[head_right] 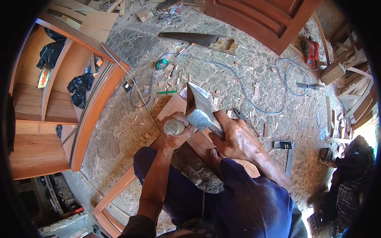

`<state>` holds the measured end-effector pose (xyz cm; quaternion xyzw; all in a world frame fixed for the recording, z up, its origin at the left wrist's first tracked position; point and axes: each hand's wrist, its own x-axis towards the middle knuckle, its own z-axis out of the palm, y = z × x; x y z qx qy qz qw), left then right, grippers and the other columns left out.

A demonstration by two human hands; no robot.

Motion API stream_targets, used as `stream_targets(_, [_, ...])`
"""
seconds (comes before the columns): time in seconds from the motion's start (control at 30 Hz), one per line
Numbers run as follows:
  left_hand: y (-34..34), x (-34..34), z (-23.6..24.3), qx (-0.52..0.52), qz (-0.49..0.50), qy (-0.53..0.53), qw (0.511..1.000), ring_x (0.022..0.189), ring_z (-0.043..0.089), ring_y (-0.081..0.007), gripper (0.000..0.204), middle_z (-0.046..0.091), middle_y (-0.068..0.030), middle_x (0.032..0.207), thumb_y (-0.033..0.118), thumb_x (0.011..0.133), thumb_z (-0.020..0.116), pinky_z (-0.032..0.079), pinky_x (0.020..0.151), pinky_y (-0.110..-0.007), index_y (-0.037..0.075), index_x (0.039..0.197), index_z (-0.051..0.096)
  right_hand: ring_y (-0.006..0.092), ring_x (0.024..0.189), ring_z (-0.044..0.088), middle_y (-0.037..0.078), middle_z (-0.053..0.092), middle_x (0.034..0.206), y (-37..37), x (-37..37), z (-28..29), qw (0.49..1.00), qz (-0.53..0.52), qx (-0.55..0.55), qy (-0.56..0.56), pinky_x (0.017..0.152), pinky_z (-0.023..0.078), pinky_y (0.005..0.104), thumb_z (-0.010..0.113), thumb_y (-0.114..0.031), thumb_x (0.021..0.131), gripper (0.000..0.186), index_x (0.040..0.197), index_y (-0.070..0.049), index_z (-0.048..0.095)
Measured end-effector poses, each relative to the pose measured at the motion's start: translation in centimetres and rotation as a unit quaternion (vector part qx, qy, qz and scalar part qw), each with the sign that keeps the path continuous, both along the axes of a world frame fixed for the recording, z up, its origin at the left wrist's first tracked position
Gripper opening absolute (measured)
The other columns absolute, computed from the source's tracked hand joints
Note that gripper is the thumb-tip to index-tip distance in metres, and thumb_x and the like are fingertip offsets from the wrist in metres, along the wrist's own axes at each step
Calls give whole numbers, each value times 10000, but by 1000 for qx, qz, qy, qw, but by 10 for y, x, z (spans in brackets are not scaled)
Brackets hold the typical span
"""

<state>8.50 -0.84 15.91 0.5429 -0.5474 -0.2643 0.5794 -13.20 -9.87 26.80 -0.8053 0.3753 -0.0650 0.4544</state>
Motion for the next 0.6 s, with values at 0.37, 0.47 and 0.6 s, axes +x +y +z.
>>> stream_targets(0.37, [13, 17, -34, -38, 84, -166, 982, 655, 603, -183, 258, 607, -41, 738, 76, 726, 817, 486, 651, -346, 75, 840, 586, 331, 625, 691, 111, 631, 774, -17, 19, 58, 925, 188, -307, -125, 568, 568, 423, 751, -110, 725, 567, 1243, -21, 541])
stream_targets(0.47, [4, 12, -33, -45, 82, -137, 986, 680, 601, -173, 263, 597, -45, 749, 76, 750, 810, 488, 665, -335, 71, 884, 585, 354, 661, 704, 153, 667, 836, -15, 30, 47, 872, 327, -357, 75, 602, 578, 478, 692, -137, 794, 404, 1159, -35, 550])
stream_targets(0.6, [22, 8, -27, -36, 79, -125, 988, 712, 599, -160, 272, 585, -51, 762, 76, 781, 801, 491, 683, -320, 66, 944, 583, 404, 741, 722, 238, 699, 838, -29, 18, 33, 929, 284, -231, 47, 637, 580, 491, 631, -69, 845, 339, 1159, -13, 516])
